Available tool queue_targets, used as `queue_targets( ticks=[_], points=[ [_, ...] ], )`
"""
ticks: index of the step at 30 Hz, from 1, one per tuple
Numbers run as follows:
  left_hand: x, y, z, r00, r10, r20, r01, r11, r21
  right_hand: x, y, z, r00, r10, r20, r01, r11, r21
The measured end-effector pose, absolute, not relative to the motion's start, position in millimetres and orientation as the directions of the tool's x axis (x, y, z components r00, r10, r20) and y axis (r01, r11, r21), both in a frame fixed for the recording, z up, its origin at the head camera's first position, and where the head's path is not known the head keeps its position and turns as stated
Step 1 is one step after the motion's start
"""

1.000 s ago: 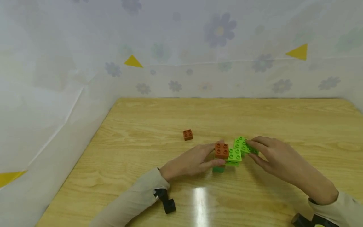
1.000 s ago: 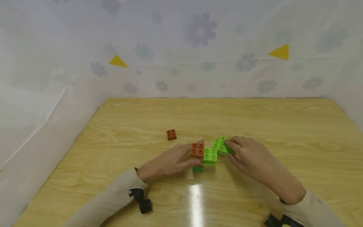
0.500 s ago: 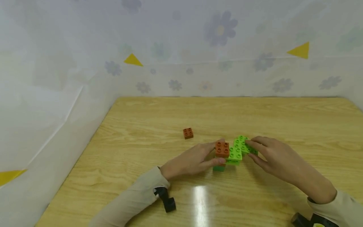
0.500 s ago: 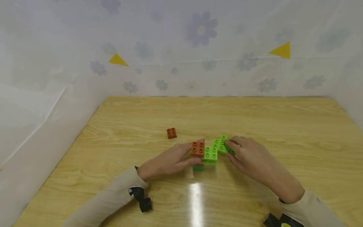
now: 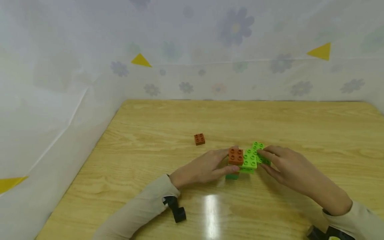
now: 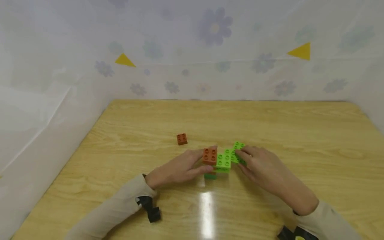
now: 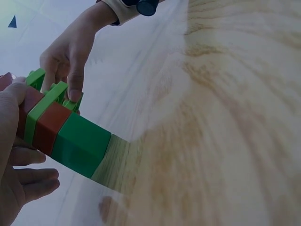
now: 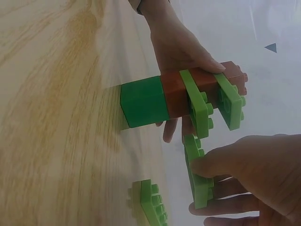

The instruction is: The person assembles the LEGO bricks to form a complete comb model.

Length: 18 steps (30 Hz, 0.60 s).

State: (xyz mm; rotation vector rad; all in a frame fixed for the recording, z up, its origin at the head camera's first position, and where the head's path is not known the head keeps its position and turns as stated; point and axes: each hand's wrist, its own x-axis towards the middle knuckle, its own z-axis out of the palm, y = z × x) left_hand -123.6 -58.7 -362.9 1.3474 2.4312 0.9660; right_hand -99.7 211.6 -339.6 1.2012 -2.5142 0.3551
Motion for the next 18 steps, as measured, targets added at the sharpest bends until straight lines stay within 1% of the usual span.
queue_targets(
  ticks=[8,14,18],
  points=[
    [-123.3,-56.8,-362.2,-0.551,0.823,0.137,0.703,0.370,0.607,-96.5,210.9,-339.4,-0.587,-0.707,0.393,-0.787,0.613,-0.073],
    [-123.2,-55.8,-359.9,-0.544,0.828,0.137,0.701,0.359,0.617,-95.9,213.2,-339.2,-0.583,-0.709,0.397,-0.790,0.609,-0.073],
    [-122.0,-56.3,-359.2,-0.550,0.826,0.123,0.691,0.368,0.622,-94.6,214.0,-338.3,-0.592,-0.704,0.392,-0.785,0.615,-0.080]
  ],
)
